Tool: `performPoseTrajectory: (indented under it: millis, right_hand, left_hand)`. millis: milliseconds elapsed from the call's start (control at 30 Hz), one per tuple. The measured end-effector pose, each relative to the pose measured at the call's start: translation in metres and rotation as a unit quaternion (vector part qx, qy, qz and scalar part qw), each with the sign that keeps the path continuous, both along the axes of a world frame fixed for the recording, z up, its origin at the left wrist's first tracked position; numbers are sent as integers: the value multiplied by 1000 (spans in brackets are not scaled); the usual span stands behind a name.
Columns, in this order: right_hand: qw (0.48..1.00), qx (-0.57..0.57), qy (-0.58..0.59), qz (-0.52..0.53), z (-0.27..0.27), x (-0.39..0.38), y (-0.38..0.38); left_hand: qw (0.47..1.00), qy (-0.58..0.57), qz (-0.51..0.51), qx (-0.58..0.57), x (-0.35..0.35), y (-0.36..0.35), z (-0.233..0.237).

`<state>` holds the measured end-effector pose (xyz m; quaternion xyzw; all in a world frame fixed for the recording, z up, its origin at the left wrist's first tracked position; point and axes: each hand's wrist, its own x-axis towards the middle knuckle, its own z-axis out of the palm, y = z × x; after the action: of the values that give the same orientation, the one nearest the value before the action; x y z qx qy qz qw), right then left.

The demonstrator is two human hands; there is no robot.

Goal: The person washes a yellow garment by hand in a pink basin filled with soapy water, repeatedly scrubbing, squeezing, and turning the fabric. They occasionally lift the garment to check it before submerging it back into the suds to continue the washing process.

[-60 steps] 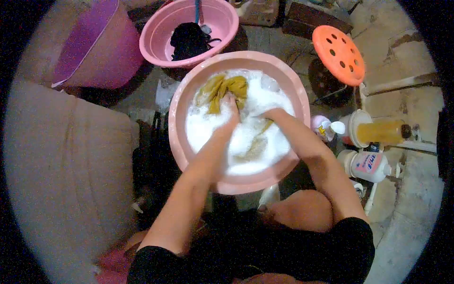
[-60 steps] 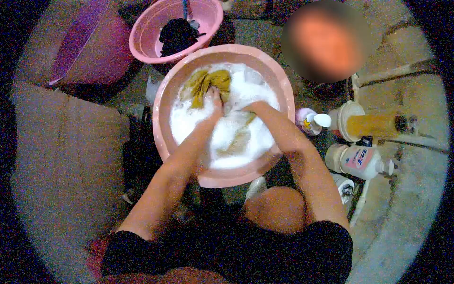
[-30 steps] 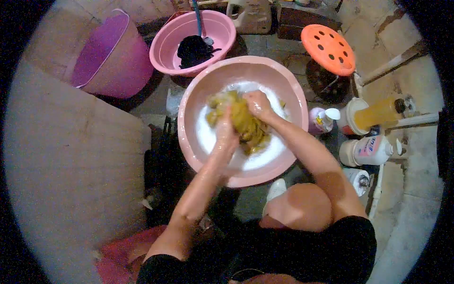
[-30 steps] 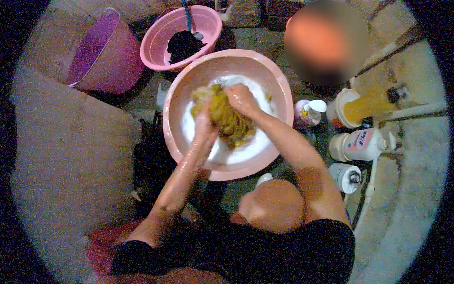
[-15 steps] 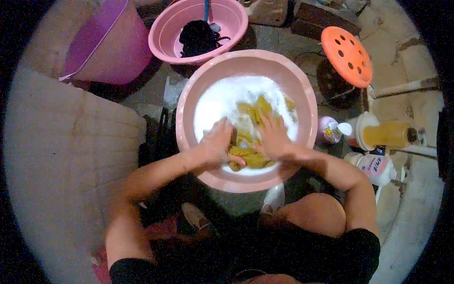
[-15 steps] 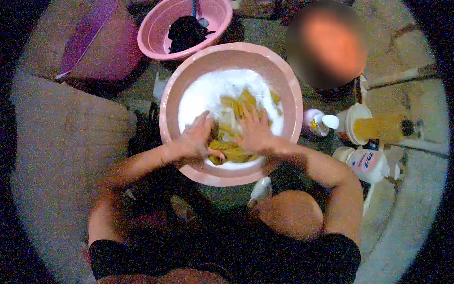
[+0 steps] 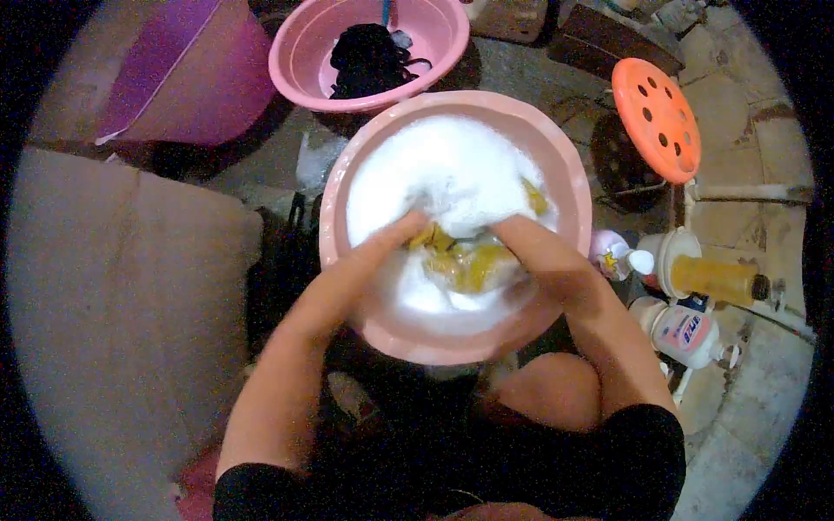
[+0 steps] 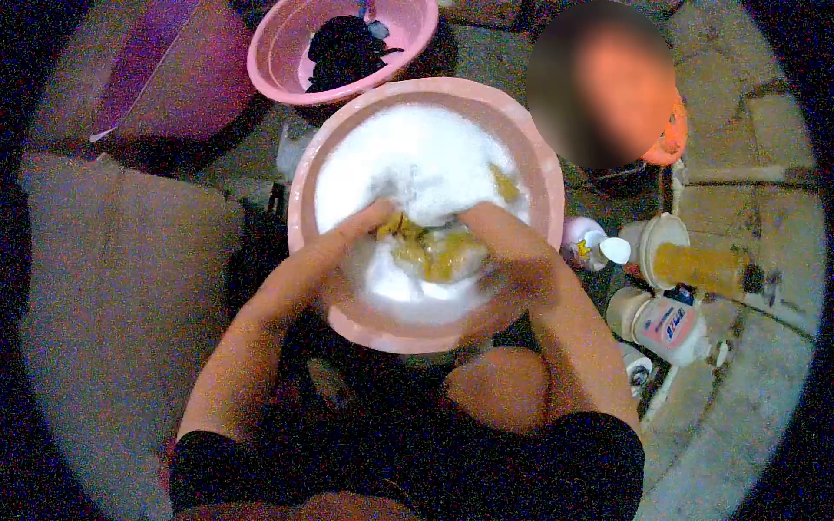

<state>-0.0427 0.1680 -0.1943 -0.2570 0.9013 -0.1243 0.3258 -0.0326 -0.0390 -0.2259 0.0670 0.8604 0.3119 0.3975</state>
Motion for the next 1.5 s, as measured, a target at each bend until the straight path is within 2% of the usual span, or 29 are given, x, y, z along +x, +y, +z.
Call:
performPoseTrajectory:
  millis: [100,133,200,233,300,333,400,467,500,533,567,600,633,667,700,767,800,867,900,967,1000,1033,1067,1133,1233,1333,1400,1433,1500]
  right_hand:
    - [1000,16,-4,-9,-3,-26,-1]
    - [1000,22,-9,-7,0,-34,-3]
    - [999,15,-34,-9,4,-45,-2]
    - [998,-3,-57,-20,6,-47,1]
    - [985,-75,-123,-95,37,-38,7]
    - [968,-123,-157,-154,64,-31,13]
    - [911,-214,-226,-271,72,-30,35]
    - [908,-264,77,-315,39,-52,64]
    - [909,-263,77,-314,32,-47,57]
    - [908,-245,138,-309,22,-37,44]
    - [904,-226,197,-304,17,-21,30]
    - [927,-294,-1,-231,41,1,19]
    - [923,-266,-67,-269,52,23,3]
    - [965,-173,70,-184,27,42,1]
    - [969,-159,74,-173,68,61,-11]
    - [973,-80,152,-156,74,81,-25]
    - [974,-76,143,-159,69,83,-29]
    - [983,-24,164,-80,61,82,-34]
    - [983,-26,161,-82,54,75,-32]
    - [960,-172,-99,-196,38,52,-29]
    - [857,-200,-331,-341,111,34,-39]
    - [932,-161,-237,-223,72,27,-33]
    - [970,-123,-145,-150,41,18,-31]
    - [990,-73,-70,-99,15,4,-24]
    - [996,-39,-30,-69,2,-20,-17]
    - [997,-31,-26,-73,7,-41,1]
    - [987,-91,-59,-120,12,-54,10]
    - [970,-157,-89,-164,19,-56,11]
    - [887,-282,-166,-325,31,-55,8]
  left_hand:
    - [999,-33,-37,15,-24,-29,-19]
    - [998,-4,-57,1,-36,-30,-3]
    - [978,150,-103,-103,-52,-15,22]
    - [953,245,-84,-161,-42,0,57]
    - [906,400,-48,-130,-12,21,119]
    - [893,437,-81,-75,3,26,134]
    - [856,492,-158,-10,31,36,161]
    - [833,498,-237,32,59,42,172]
    - [828,486,-273,59,73,43,173]
    - [844,407,-345,62,79,38,169]
    - [843,407,-346,63,84,32,173]
    - [850,428,-305,27,90,25,179]
    - [855,447,-263,-10,90,17,182]
    - [884,403,-231,-46,81,10,178]
    - [903,380,-169,-108,78,3,166]
    - [943,258,-138,-158,71,-1,145]
    - [946,250,-141,-153,69,3,134]
    - [941,129,-195,-246,63,14,113]
    - [940,126,-198,-247,56,12,100]
    - [971,68,-192,-127,33,-1,79]
    - [977,47,-189,-86,21,-7,72]
    - [979,11,-196,-55,6,-13,52]
    - [978,-20,-206,-36,-8,-20,23]
    - [974,-59,-216,-22,-32,-30,-33]
    - [984,-14,-178,10,-55,-38,-101]
    - [962,242,-26,122,-63,-13,-46]
    - [947,316,-48,37,-46,7,47]
    - [941,309,-115,-81,-26,23,112]
    - [895,398,-201,-26,7,33,132]
